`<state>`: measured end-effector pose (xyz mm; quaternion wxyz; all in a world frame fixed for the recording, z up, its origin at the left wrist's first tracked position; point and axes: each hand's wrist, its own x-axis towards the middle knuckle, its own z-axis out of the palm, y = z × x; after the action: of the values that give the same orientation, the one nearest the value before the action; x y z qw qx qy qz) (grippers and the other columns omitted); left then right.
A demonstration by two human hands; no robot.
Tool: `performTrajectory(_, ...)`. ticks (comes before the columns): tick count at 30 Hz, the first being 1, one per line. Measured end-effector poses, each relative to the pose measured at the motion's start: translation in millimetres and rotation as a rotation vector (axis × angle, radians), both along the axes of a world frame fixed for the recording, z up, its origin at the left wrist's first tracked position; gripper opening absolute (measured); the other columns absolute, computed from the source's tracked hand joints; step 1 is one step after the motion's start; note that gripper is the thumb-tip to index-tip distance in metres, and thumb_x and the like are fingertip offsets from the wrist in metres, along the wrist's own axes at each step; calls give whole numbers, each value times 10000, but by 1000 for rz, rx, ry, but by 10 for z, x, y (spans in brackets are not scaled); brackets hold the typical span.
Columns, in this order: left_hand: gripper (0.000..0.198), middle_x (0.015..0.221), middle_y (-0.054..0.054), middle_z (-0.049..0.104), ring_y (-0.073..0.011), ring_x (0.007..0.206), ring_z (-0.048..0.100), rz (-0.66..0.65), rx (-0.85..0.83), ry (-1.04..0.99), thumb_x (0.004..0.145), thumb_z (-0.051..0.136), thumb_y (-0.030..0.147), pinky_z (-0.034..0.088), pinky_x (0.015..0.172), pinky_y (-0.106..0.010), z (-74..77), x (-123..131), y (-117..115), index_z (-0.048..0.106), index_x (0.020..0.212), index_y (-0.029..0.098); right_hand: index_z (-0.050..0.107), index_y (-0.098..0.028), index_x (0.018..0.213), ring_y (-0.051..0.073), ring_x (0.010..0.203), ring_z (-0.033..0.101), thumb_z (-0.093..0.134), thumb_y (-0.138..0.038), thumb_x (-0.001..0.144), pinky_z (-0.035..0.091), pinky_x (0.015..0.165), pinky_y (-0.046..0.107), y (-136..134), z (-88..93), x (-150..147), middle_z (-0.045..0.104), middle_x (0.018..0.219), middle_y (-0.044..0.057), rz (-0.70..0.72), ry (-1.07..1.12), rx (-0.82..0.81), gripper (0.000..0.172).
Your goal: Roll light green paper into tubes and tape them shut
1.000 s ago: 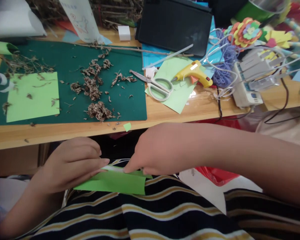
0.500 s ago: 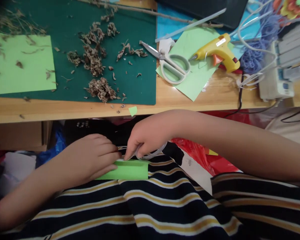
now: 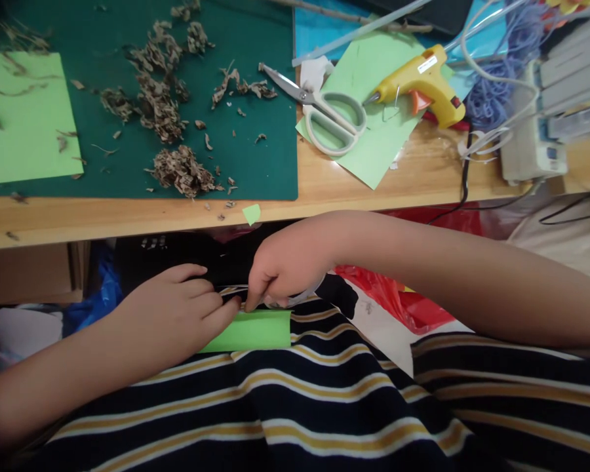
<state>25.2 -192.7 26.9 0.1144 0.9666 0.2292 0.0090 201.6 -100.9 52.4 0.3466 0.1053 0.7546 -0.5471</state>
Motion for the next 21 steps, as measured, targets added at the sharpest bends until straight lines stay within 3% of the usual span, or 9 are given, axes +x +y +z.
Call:
performTrajectory(7,165,589,56,630,-140,548,588,-11,-20,-54,795,433,111,407,732,-355,-59,-67,-27,543,884,196,573,-223,1154,88,655,575,436,-142,809,388,612,201,18,-18,17,693,791,3,-18,-43,-37,380)
performTrajectory(14,184,612,35,629,-136,608,589,-11,-35,-57,821,385,123,407,841,-365,-99,-64,-73,562,815,174,586,-233,1135,96,672,588,454,-158,798,391,615,212,-20,-98,85,696,873,-4,-36,6,-82,370)
performTrajectory(18,218,662,25,641,-132,680,584,-3,-17,-62,829,366,116,347,960,-391,-100,-57,-99,575,817,176,559,-241,1169,88,586,556,443,-112,775,368,571,211,-40,-93,124,695,771,-12,-7,7,-78,430)
performTrajectory(21,202,683,25,637,-130,726,572,24,66,-90,837,383,132,294,1015,-421,-107,-74,-124,581,839,174,543,-269,1185,96,570,540,464,-92,745,349,551,220,-59,-54,148,696,802,-7,3,29,-29,482)
